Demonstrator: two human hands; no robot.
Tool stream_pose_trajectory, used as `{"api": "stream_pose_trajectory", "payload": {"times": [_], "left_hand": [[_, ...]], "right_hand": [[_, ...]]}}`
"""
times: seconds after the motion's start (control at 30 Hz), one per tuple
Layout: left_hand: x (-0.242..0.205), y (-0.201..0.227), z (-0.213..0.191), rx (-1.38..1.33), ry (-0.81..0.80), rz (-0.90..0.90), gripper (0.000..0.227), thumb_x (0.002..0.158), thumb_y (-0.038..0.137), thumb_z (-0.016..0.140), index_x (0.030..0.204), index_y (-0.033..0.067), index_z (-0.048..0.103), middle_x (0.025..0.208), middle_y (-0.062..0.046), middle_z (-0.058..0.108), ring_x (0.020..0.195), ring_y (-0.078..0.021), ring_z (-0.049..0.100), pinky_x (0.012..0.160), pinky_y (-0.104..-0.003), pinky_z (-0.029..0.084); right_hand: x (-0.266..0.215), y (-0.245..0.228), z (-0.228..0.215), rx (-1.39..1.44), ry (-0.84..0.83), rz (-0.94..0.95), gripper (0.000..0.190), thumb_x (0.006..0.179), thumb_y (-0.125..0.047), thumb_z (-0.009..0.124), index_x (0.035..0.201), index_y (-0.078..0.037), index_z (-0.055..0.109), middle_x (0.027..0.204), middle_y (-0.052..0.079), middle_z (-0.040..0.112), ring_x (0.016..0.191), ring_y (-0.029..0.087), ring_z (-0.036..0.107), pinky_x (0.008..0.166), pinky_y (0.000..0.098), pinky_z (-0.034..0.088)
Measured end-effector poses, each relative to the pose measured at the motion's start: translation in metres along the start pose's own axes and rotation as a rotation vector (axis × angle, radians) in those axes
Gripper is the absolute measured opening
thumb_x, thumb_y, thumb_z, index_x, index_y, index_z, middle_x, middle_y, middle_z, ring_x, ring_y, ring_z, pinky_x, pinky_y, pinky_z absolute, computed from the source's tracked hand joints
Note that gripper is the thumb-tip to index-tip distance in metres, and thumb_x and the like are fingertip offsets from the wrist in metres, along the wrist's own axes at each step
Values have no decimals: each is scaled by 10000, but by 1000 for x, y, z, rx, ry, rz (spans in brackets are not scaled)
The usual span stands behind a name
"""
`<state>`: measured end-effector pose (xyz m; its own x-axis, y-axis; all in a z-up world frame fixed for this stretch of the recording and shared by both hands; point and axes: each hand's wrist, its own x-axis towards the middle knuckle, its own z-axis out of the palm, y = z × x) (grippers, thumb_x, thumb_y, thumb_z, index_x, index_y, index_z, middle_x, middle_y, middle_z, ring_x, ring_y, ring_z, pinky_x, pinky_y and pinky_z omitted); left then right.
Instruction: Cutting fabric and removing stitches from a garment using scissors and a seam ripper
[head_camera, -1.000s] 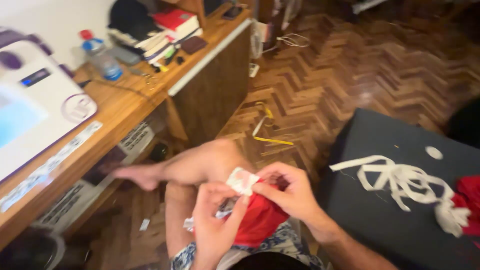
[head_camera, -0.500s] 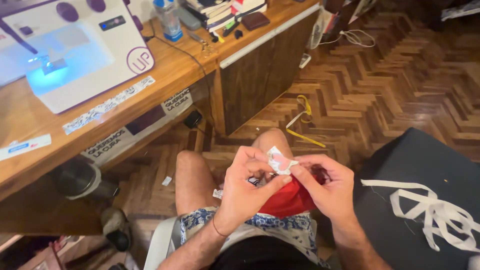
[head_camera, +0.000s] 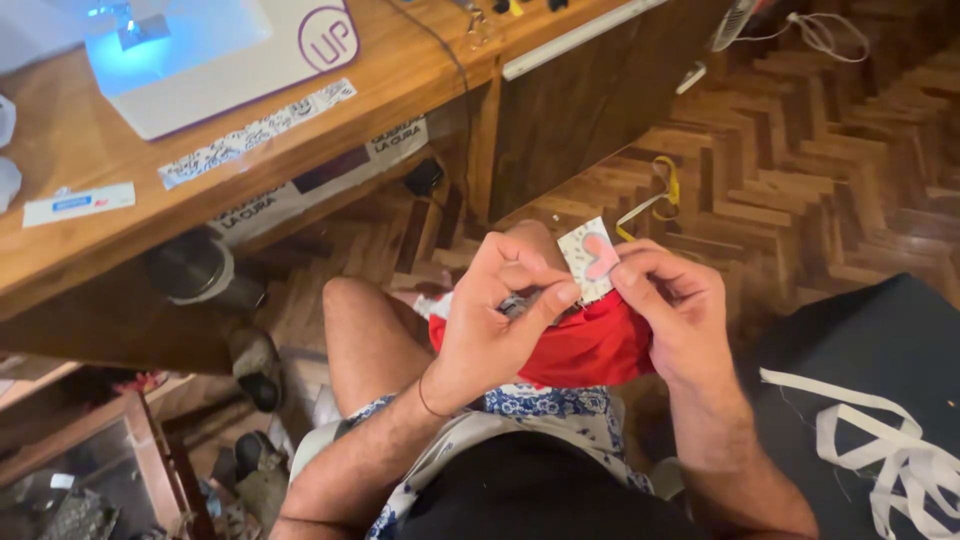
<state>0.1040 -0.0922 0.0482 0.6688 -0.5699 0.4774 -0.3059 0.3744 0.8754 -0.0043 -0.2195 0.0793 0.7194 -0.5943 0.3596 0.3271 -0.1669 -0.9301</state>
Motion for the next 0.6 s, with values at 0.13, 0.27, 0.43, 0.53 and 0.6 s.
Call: {"api": "stream_pose_trajectory", "payload": {"times": [0.13, 0.27, 0.43, 0.53, 0.6], "left_hand": [[7, 23, -15, -86, 27, -38, 173, 932, 73, 783, 987, 25, 626, 809, -24, 737, 732, -29, 595, 742, -228, 515], [9, 28, -24, -34, 110, 1, 237, 917, 71, 794, 981, 58, 566, 803, -39, 780, 691, -54, 650, 736, -225, 539], [15, 29, -33, 42, 197, 61, 271, 915, 54, 791, 975, 78, 528, 814, -35, 793, 691, -69, 678, 742, -233, 563], [22, 29, -40, 27, 191, 87, 269, 907, 28, 788, 983, 58, 532, 813, -53, 785, 693, -86, 675, 729, -248, 563], [30, 34, -43, 11, 147, 106, 252, 892, -5, 782, 1031, 33, 575, 843, -80, 771, 737, -142, 703, 747, -299, 575]], "right_hand": [[10, 7, 6, 26, -40, 37, 235, 952, -97, 695, 741, -2, 655, 872, 164, 695, 870, 212, 645, 839, 311, 521], [21, 11, 14, 84, -134, 29, 254, 952, -132, 679, 749, 20, 656, 881, 183, 683, 840, 195, 621, 766, 285, 508], [34, 20, 17, 107, -266, -53, 267, 816, -195, 805, 850, 41, 684, 971, 200, 684, 901, 201, 628, 772, 290, 524], [39, 23, 19, -81, -292, -113, 162, 805, -40, 809, 799, 73, 693, 847, 207, 692, 760, 219, 638, 654, 283, 536], [41, 22, 24, -125, -306, -126, 173, 839, -59, 803, 745, 30, 689, 742, 133, 658, 644, 140, 579, 566, 237, 502]]}}
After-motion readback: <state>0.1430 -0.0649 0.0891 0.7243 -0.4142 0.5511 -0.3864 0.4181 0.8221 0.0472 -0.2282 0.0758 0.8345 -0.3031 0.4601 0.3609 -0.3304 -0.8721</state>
